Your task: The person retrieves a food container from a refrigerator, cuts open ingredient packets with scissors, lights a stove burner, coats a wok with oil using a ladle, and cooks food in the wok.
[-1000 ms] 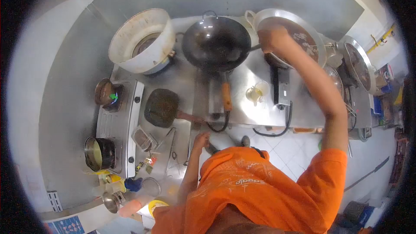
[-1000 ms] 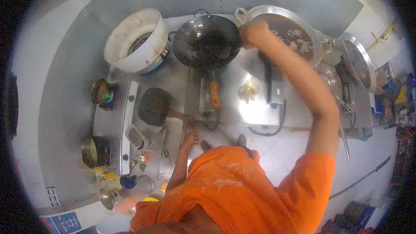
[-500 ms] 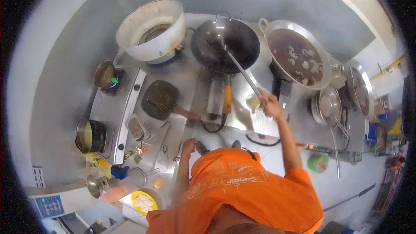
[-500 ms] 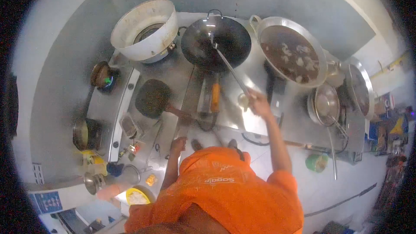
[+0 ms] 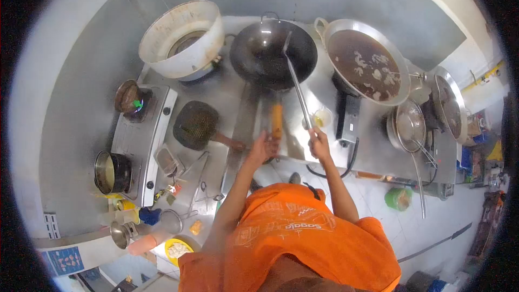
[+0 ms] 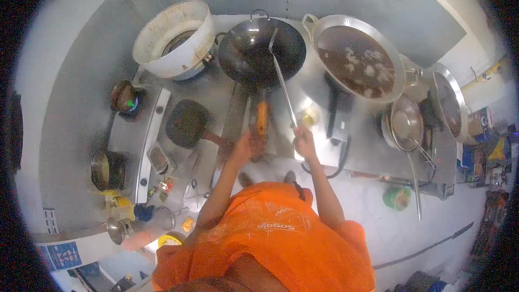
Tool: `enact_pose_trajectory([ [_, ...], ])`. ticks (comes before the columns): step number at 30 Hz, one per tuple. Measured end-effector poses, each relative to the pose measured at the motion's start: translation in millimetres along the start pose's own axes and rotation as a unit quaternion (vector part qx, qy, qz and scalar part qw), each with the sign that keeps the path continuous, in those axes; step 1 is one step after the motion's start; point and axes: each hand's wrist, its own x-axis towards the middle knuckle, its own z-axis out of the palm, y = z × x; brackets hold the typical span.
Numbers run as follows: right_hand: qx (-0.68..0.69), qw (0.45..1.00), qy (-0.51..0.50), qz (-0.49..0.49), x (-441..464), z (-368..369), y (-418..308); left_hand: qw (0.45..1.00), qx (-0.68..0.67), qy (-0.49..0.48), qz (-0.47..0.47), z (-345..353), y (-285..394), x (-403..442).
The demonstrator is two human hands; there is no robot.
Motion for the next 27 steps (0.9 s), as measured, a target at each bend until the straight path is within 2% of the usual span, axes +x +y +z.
enact_pose_trajectory([
  [3, 0.032, 0.994, -0.027, 0.097, 1, 4, 5, 0.994, -0.104, -0.026, 0.031, 34, 17, 33],
  [4, 0.057, 0.997, -0.013, 0.051, 3, 14, 16, 0.995, -0.085, -0.037, 0.040, 41, 26, 37],
  [7, 0.028, 0.999, 0.017, 0.041, 10, 16, 42, 0.997, -0.045, -0.051, 0.038, 48, 35, 52],
  [9, -0.071, 0.993, 0.010, -0.089, 25, 11, 72, 0.999, -0.035, -0.030, 0.009, 37, 34, 72],
  [11, -0.025, 0.999, 0.020, 0.030, 14, 12, 26, 0.998, -0.049, -0.026, -0.032, 28, 32, 75],
  [14, -0.132, 0.990, 0.033, 0.041, 27, -15, -23, 0.997, -0.071, -0.026, -0.035, 33, 40, 74],
  [15, -0.141, 0.988, -0.043, 0.056, 20, -31, -83, 0.996, -0.078, -0.023, -0.030, 33, 40, 67],
  [16, -0.260, 0.964, -0.044, 0.032, 28, -45, -111, 0.996, -0.083, -0.018, -0.038, 34, 43, 61],
  [17, -0.318, 0.945, -0.016, 0.069, 31, -49, -146, 0.995, -0.088, -0.016, -0.045, 37, 47, 57],
  [19, -0.471, 0.873, -0.050, -0.115, 94, -92, -130, 0.995, -0.087, -0.014, -0.050, 47, 55, 50],
  [20, -0.542, 0.826, -0.035, -0.153, 97, -101, -170, 0.995, -0.081, -0.012, -0.048, 51, 57, 45],
  [22, -0.644, 0.736, -0.152, -0.145, 93, -79, -281, 0.998, -0.055, -0.008, -0.038, 52, 54, 45],
  [23, -0.681, 0.701, -0.177, -0.119, 94, -68, -318, 0.999, -0.034, -0.007, -0.032, 47, 48, 52],
  [27, -0.795, 0.562, -0.226, -0.039, 98, -15, -377, 1.000, 0.002, 0.009, -0.010, 27, 36, 72],
])
